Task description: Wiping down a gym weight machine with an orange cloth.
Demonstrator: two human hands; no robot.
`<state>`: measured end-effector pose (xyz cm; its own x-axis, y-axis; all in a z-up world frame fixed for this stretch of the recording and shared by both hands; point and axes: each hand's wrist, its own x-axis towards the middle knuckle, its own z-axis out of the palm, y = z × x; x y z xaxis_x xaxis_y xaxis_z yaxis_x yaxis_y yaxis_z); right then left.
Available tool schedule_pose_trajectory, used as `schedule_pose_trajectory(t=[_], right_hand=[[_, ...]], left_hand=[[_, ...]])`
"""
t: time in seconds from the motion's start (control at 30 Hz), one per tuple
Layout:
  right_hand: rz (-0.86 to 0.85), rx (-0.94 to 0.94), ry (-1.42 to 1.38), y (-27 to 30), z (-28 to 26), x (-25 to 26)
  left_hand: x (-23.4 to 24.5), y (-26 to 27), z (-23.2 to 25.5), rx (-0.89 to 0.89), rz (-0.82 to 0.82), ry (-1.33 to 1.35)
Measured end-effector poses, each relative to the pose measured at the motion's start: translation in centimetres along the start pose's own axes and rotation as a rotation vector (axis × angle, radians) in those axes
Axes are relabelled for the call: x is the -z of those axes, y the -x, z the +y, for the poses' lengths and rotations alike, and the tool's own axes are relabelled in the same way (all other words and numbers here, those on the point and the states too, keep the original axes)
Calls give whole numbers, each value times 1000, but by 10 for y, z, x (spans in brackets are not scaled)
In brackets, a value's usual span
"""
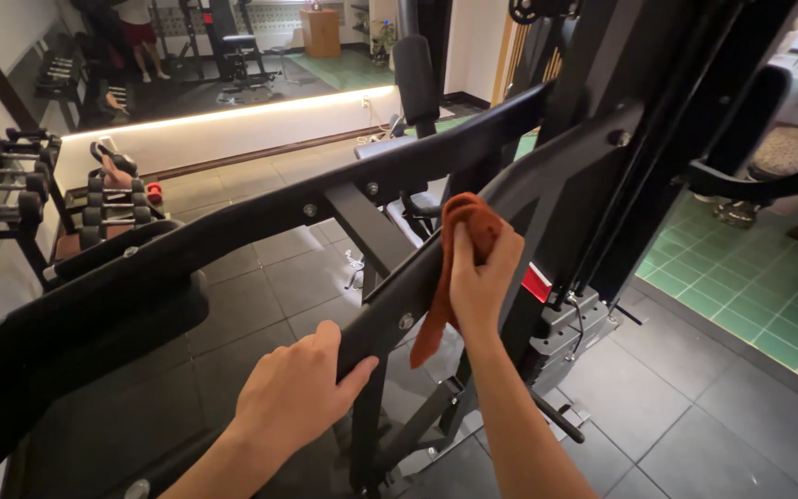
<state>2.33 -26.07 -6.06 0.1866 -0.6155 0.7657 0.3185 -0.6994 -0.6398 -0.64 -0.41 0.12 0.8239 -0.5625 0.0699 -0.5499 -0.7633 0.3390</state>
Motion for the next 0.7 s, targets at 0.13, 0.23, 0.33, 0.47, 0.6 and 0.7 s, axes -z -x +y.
schedule_pose_trajectory(t=[0.13, 0.23, 0.33, 0.47, 0.6, 0.7], right_hand=[[28, 69, 54, 2, 3, -4], [57, 65, -6, 3, 7, -9], [70, 65, -47, -3, 18, -11], [87, -150, -286, -31, 22, -12], [80, -312, -383, -86, 49, -14], [248, 324, 209, -128, 146, -20]], left_hand=[[1, -5, 1, 1, -4, -21], [0, -17, 0, 14, -28, -35], [-4, -36, -1, -5, -32, -36], [5, -50, 9, 16, -99, 6], [8, -54, 13, 71, -136, 33], [11, -54, 16, 85, -123, 30]])
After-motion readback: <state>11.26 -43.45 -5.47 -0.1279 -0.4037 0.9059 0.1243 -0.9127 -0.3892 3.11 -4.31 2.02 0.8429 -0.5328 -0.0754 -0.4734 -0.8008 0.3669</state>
